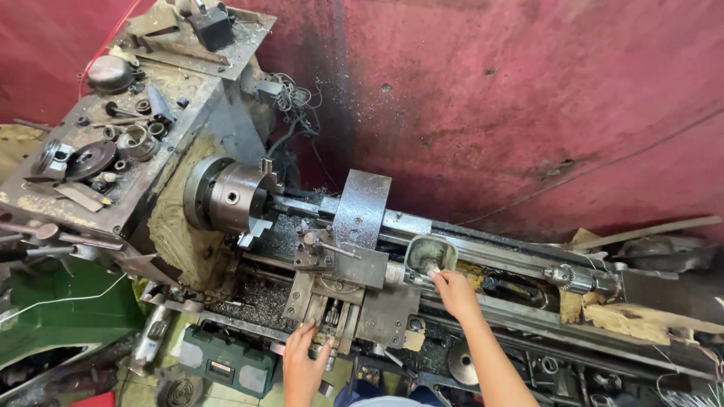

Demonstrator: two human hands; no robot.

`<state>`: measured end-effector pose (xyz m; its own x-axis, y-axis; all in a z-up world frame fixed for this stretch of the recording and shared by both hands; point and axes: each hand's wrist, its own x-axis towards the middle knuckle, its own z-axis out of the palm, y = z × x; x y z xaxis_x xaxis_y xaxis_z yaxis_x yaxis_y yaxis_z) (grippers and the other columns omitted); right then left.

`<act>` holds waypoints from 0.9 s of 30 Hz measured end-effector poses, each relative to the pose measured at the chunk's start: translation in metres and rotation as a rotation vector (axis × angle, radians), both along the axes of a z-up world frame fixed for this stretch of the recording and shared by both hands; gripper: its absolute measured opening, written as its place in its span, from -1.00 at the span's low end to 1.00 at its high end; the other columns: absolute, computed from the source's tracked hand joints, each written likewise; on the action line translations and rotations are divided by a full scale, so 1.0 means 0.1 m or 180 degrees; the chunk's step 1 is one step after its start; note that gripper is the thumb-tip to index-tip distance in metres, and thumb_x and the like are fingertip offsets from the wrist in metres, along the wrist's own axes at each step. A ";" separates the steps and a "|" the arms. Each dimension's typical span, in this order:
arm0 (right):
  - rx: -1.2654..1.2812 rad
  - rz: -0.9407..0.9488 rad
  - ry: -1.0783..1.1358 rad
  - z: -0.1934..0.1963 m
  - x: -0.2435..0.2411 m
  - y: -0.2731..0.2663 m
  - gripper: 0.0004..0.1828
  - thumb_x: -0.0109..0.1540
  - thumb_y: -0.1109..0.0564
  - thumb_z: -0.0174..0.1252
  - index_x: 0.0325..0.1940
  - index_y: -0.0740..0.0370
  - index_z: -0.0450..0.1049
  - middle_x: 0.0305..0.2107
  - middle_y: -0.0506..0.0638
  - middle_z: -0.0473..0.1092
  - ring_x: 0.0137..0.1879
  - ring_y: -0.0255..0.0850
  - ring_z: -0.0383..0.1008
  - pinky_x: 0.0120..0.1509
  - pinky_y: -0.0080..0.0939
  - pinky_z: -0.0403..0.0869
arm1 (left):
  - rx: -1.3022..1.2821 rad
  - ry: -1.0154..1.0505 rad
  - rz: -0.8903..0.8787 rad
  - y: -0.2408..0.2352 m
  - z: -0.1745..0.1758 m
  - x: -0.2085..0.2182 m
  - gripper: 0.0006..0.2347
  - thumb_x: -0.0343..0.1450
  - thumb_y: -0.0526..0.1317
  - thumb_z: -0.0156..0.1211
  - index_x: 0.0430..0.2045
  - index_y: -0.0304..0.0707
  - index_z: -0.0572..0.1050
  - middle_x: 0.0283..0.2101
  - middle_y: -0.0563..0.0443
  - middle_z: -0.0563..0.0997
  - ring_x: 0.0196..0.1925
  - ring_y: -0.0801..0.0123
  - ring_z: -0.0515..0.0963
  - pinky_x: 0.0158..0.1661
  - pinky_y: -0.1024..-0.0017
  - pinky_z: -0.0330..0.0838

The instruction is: Operating a manual lathe by applying lubricant to the workpiece and adjusting the carriage position using handwheels.

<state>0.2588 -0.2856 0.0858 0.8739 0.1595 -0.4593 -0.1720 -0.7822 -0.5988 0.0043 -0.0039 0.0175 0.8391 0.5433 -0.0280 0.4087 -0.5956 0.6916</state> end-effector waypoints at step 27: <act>0.1276 -0.1042 0.0079 0.51 -0.37 0.00 -0.74 0.35 0.10 0.15 0.04 0.22 0.64 -0.56 -0.04 0.36 -0.51 -0.30 0.18 -0.46 -0.37 0.14 | -0.0269 0.0161 0.0091 -0.05 0.06 0.01 -0.59 0.34 0.05 0.30 0.02 -0.09 0.60 0.27 0.19 0.53 0.41 0.30 0.35 0.31 0.02 0.26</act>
<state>0.2218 -0.2855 0.1368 0.8970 0.0474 -0.4394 -0.3872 -0.3949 -0.8331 0.0057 -0.0086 0.0236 0.8196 0.5610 -0.1168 0.4604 -0.5235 0.7169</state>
